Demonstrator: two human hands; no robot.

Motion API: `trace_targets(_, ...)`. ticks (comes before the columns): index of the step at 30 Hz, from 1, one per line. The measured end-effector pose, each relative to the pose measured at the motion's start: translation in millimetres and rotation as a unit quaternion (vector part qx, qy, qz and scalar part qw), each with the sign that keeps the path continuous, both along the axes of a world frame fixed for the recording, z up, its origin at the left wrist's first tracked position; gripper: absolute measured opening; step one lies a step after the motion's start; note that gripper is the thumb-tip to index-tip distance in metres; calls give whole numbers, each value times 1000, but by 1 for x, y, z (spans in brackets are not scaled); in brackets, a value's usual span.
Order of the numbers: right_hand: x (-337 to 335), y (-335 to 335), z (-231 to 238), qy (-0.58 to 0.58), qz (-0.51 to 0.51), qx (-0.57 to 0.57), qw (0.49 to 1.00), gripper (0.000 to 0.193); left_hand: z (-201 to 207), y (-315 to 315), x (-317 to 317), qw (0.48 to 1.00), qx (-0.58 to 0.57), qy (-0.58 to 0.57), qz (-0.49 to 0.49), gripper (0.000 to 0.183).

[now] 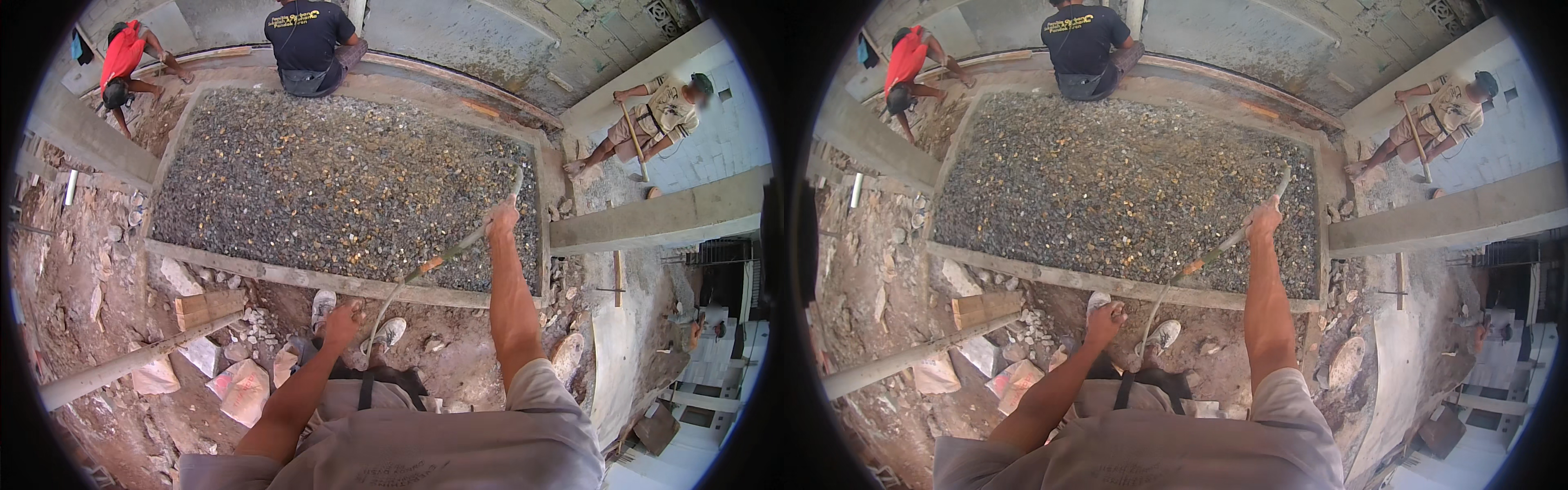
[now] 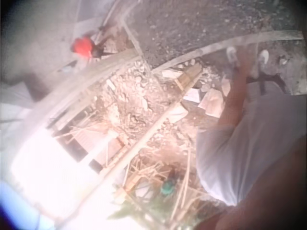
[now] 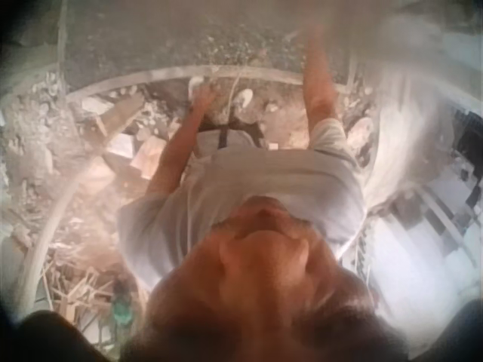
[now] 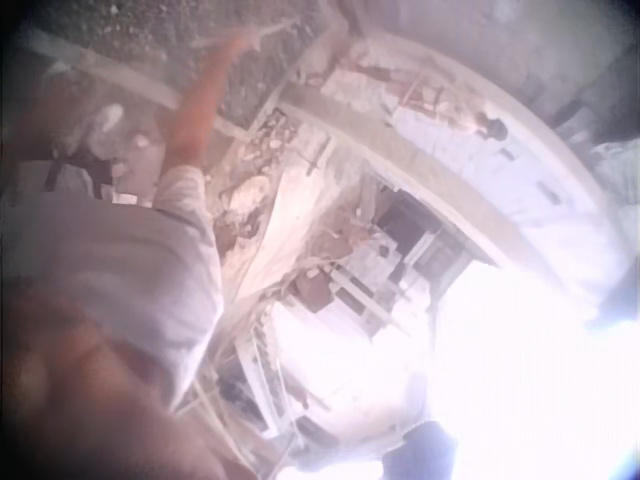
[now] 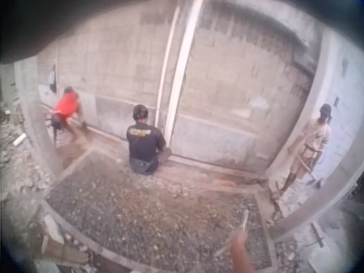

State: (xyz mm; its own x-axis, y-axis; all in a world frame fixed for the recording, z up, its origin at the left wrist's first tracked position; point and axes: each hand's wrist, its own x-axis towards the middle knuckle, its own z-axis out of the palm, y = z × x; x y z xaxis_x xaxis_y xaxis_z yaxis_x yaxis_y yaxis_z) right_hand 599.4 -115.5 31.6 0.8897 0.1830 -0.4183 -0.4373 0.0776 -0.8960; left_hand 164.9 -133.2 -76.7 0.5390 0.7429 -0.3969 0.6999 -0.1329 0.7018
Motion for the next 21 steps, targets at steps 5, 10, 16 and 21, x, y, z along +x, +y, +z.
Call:
trace_targets(5,33,40,-27,-24,15,-69,997,42,-10,-19,-145,978,-11,180,103,18)
trace_targets(10,52,69,-50,-88,12,-98,991,44,-23,-29,-224,945,-13,326,7,21)
trace_targets(16,58,105,-57,-108,31,-169,979,45,-45,-13,-193,965,-49,220,133,15)
trace_targets(21,86,115,-92,-189,61,-220,955,47,-70,-9,-147,980,-59,171,85,16)
